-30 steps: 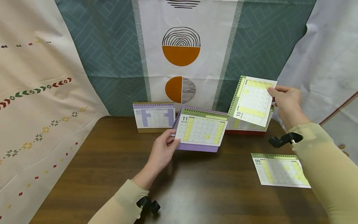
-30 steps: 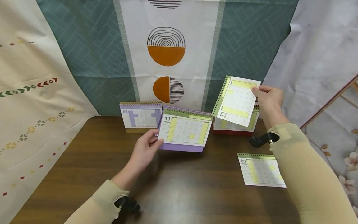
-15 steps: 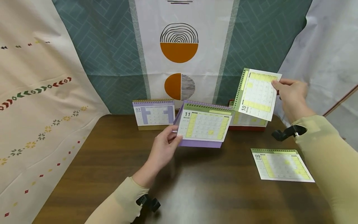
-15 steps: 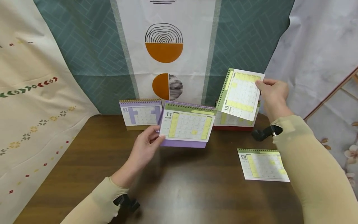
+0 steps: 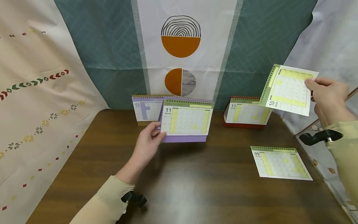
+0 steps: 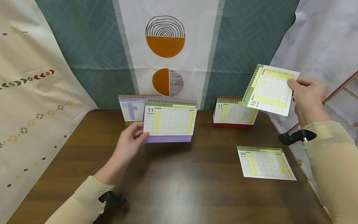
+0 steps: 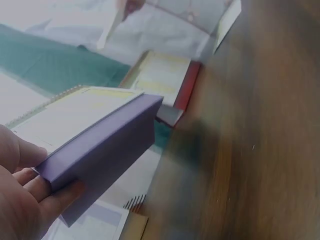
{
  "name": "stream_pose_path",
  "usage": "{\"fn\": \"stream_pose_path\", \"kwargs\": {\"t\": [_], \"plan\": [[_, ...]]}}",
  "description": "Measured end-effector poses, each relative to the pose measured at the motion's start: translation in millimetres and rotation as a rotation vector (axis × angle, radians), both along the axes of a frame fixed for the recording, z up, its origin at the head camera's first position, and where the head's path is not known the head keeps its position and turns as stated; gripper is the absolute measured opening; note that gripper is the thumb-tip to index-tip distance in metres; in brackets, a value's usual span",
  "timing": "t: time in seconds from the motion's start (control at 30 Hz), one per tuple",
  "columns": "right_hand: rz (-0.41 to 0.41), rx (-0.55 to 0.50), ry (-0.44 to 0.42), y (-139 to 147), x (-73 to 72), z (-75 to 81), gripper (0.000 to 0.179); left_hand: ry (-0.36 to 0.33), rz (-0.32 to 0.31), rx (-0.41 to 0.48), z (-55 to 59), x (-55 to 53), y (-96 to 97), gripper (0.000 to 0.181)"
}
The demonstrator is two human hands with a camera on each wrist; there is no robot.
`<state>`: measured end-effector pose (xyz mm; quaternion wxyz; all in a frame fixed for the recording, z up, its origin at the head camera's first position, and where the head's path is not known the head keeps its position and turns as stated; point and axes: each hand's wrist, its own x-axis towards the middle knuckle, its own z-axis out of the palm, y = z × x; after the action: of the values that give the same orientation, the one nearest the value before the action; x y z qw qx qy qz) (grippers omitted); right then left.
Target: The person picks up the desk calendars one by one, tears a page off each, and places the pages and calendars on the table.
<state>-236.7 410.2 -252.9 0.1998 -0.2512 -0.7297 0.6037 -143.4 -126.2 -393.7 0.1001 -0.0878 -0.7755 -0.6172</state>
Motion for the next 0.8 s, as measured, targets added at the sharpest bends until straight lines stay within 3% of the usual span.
{"fn": "stream_pose_path", "kwargs": {"t": [0.1, 0.2, 0.33, 0.43, 0.6, 0.73, 0.8], "plan": [[0.041, 0.155, -0.070, 4.8, 5.9, 0.0, 0.050, 0.007, -0.001, -0.003, 0.6, -6.8, -7.7, 0.030], [0.072, 0.284, -0.120, 7.6, 11.9, -3.7, 0.066, 0.011, -0.032, 0.004, -0.3, -10.8, -6.3, 0.030], [0.097, 0.497, -0.151, 9.6, 24.8, -11.4, 0.070, 0.017, -0.036, 0.028, -2.2, -14.7, -0.3, 0.028], [0.105, 0.684, -0.115, 9.7, 36.2, -18.8, 0.065, 0.015, -0.033, 0.041, -4.8, -18.9, 4.9, 0.028], [0.155, 1.075, 0.087, 6.6, 55.8, -32.0, 0.040, -0.003, -0.050, 0.056, -4.4, -24.3, 12.2, 0.030], [0.194, 1.382, 0.373, 3.0, 66.9, -43.6, 0.022, -0.028, -0.050, 0.068, -3.9, -27.3, 17.1, 0.030], [0.219, 1.486, 0.514, 1.4, 70.4, -49.1, 0.019, -0.036, -0.047, 0.069, -4.6, -29.5, 19.5, 0.031]]}}
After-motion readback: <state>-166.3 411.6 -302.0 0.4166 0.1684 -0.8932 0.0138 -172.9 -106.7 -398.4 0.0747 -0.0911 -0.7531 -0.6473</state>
